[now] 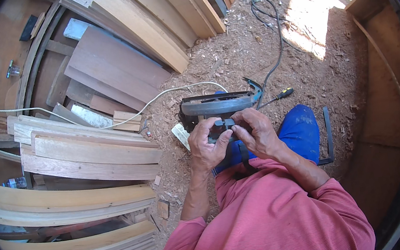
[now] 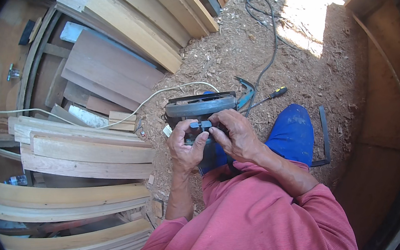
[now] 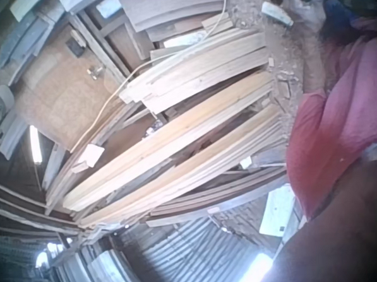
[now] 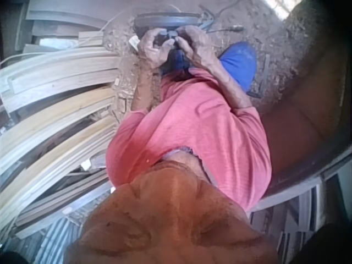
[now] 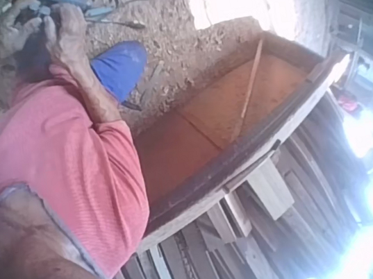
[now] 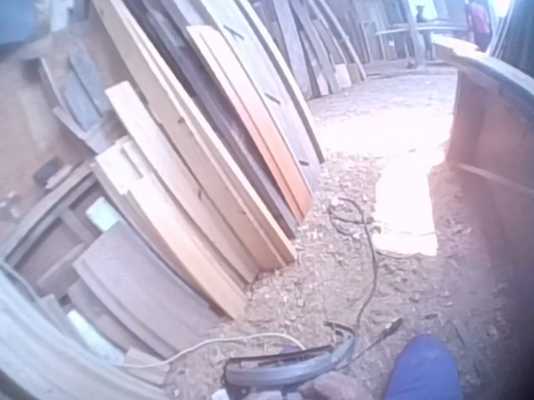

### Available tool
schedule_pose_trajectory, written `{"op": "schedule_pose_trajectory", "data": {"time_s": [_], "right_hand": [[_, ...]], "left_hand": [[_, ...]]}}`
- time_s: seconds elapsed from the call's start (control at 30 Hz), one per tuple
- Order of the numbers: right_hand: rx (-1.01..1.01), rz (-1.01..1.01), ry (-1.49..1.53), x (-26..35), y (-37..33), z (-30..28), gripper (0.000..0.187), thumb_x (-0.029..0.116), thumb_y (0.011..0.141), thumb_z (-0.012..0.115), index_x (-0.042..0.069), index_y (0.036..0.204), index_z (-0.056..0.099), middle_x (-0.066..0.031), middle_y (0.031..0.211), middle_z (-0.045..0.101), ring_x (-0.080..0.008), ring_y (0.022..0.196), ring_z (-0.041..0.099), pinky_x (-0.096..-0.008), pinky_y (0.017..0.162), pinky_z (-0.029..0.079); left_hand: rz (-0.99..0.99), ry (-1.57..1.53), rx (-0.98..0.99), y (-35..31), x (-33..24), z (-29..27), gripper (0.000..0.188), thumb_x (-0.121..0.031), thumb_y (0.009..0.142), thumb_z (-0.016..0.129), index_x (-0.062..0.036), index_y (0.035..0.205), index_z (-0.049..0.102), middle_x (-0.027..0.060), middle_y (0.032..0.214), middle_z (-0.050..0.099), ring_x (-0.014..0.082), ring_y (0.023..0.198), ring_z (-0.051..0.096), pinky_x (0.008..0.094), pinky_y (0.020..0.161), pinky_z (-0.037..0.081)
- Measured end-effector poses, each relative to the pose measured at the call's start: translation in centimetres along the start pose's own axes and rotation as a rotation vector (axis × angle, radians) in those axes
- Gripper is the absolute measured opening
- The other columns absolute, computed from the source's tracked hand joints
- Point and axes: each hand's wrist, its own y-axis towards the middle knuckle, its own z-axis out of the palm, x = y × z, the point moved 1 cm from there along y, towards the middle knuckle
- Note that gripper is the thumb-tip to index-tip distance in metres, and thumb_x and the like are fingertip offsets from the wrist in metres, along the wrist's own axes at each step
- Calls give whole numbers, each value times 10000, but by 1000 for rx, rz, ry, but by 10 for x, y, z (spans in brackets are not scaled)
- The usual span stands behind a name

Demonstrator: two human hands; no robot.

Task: The person manipulates the depth adjustment mechanism of a circular saw by hand while kneeling.

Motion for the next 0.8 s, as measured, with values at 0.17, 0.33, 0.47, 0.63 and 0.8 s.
{"op": "schedule_pose_trajectory", "data": {"time_s": [0.17,0.33,0.47,0.63,0.8], "right_hand": [[-25,-4,16,-1,0,2,219,53,913,746,11,1120,688,-156,931,689,-357,886,685,-457,798,550],[-11,164,73,0,-3,5,126,96,942,737,18,1025,680,-164,840,673,-354,789,676,-443,733,538],[45,128,78,4,-3,-1,111,98,937,744,27,971,665,-153,835,669,-344,770,664,-433,709,525],[21,39,72,7,-2,7,126,103,912,762,35,949,662,-133,815,651,-326,775,653,-440,696,513],[-11,-21,40,3,-2,8,111,86,890,754,40,922,659,-118,788,618,-309,760,623,-438,684,504]], "left_hand": [[67,19,70,7,-3,-8,354,-258,926,833,-25,1148,685,164,966,713,339,863,707,420,777,561],[16,-29,42,-2,4,-6,259,-198,944,789,-16,1088,674,158,904,677,342,819,678,434,749,546],[-9,12,-5,-3,0,-3,189,-142,934,771,-21,1018,652,158,868,661,346,788,678,435,715,540],[-33,36,-1,-2,0,-2,176,-118,920,767,-24,1013,652,157,866,669,348,772,686,431,689,539],[158,52,-25,4,-1,-2,223,-92,867,771,-30,1059,678,146,889,684,349,797,664,451,724,535]]}}
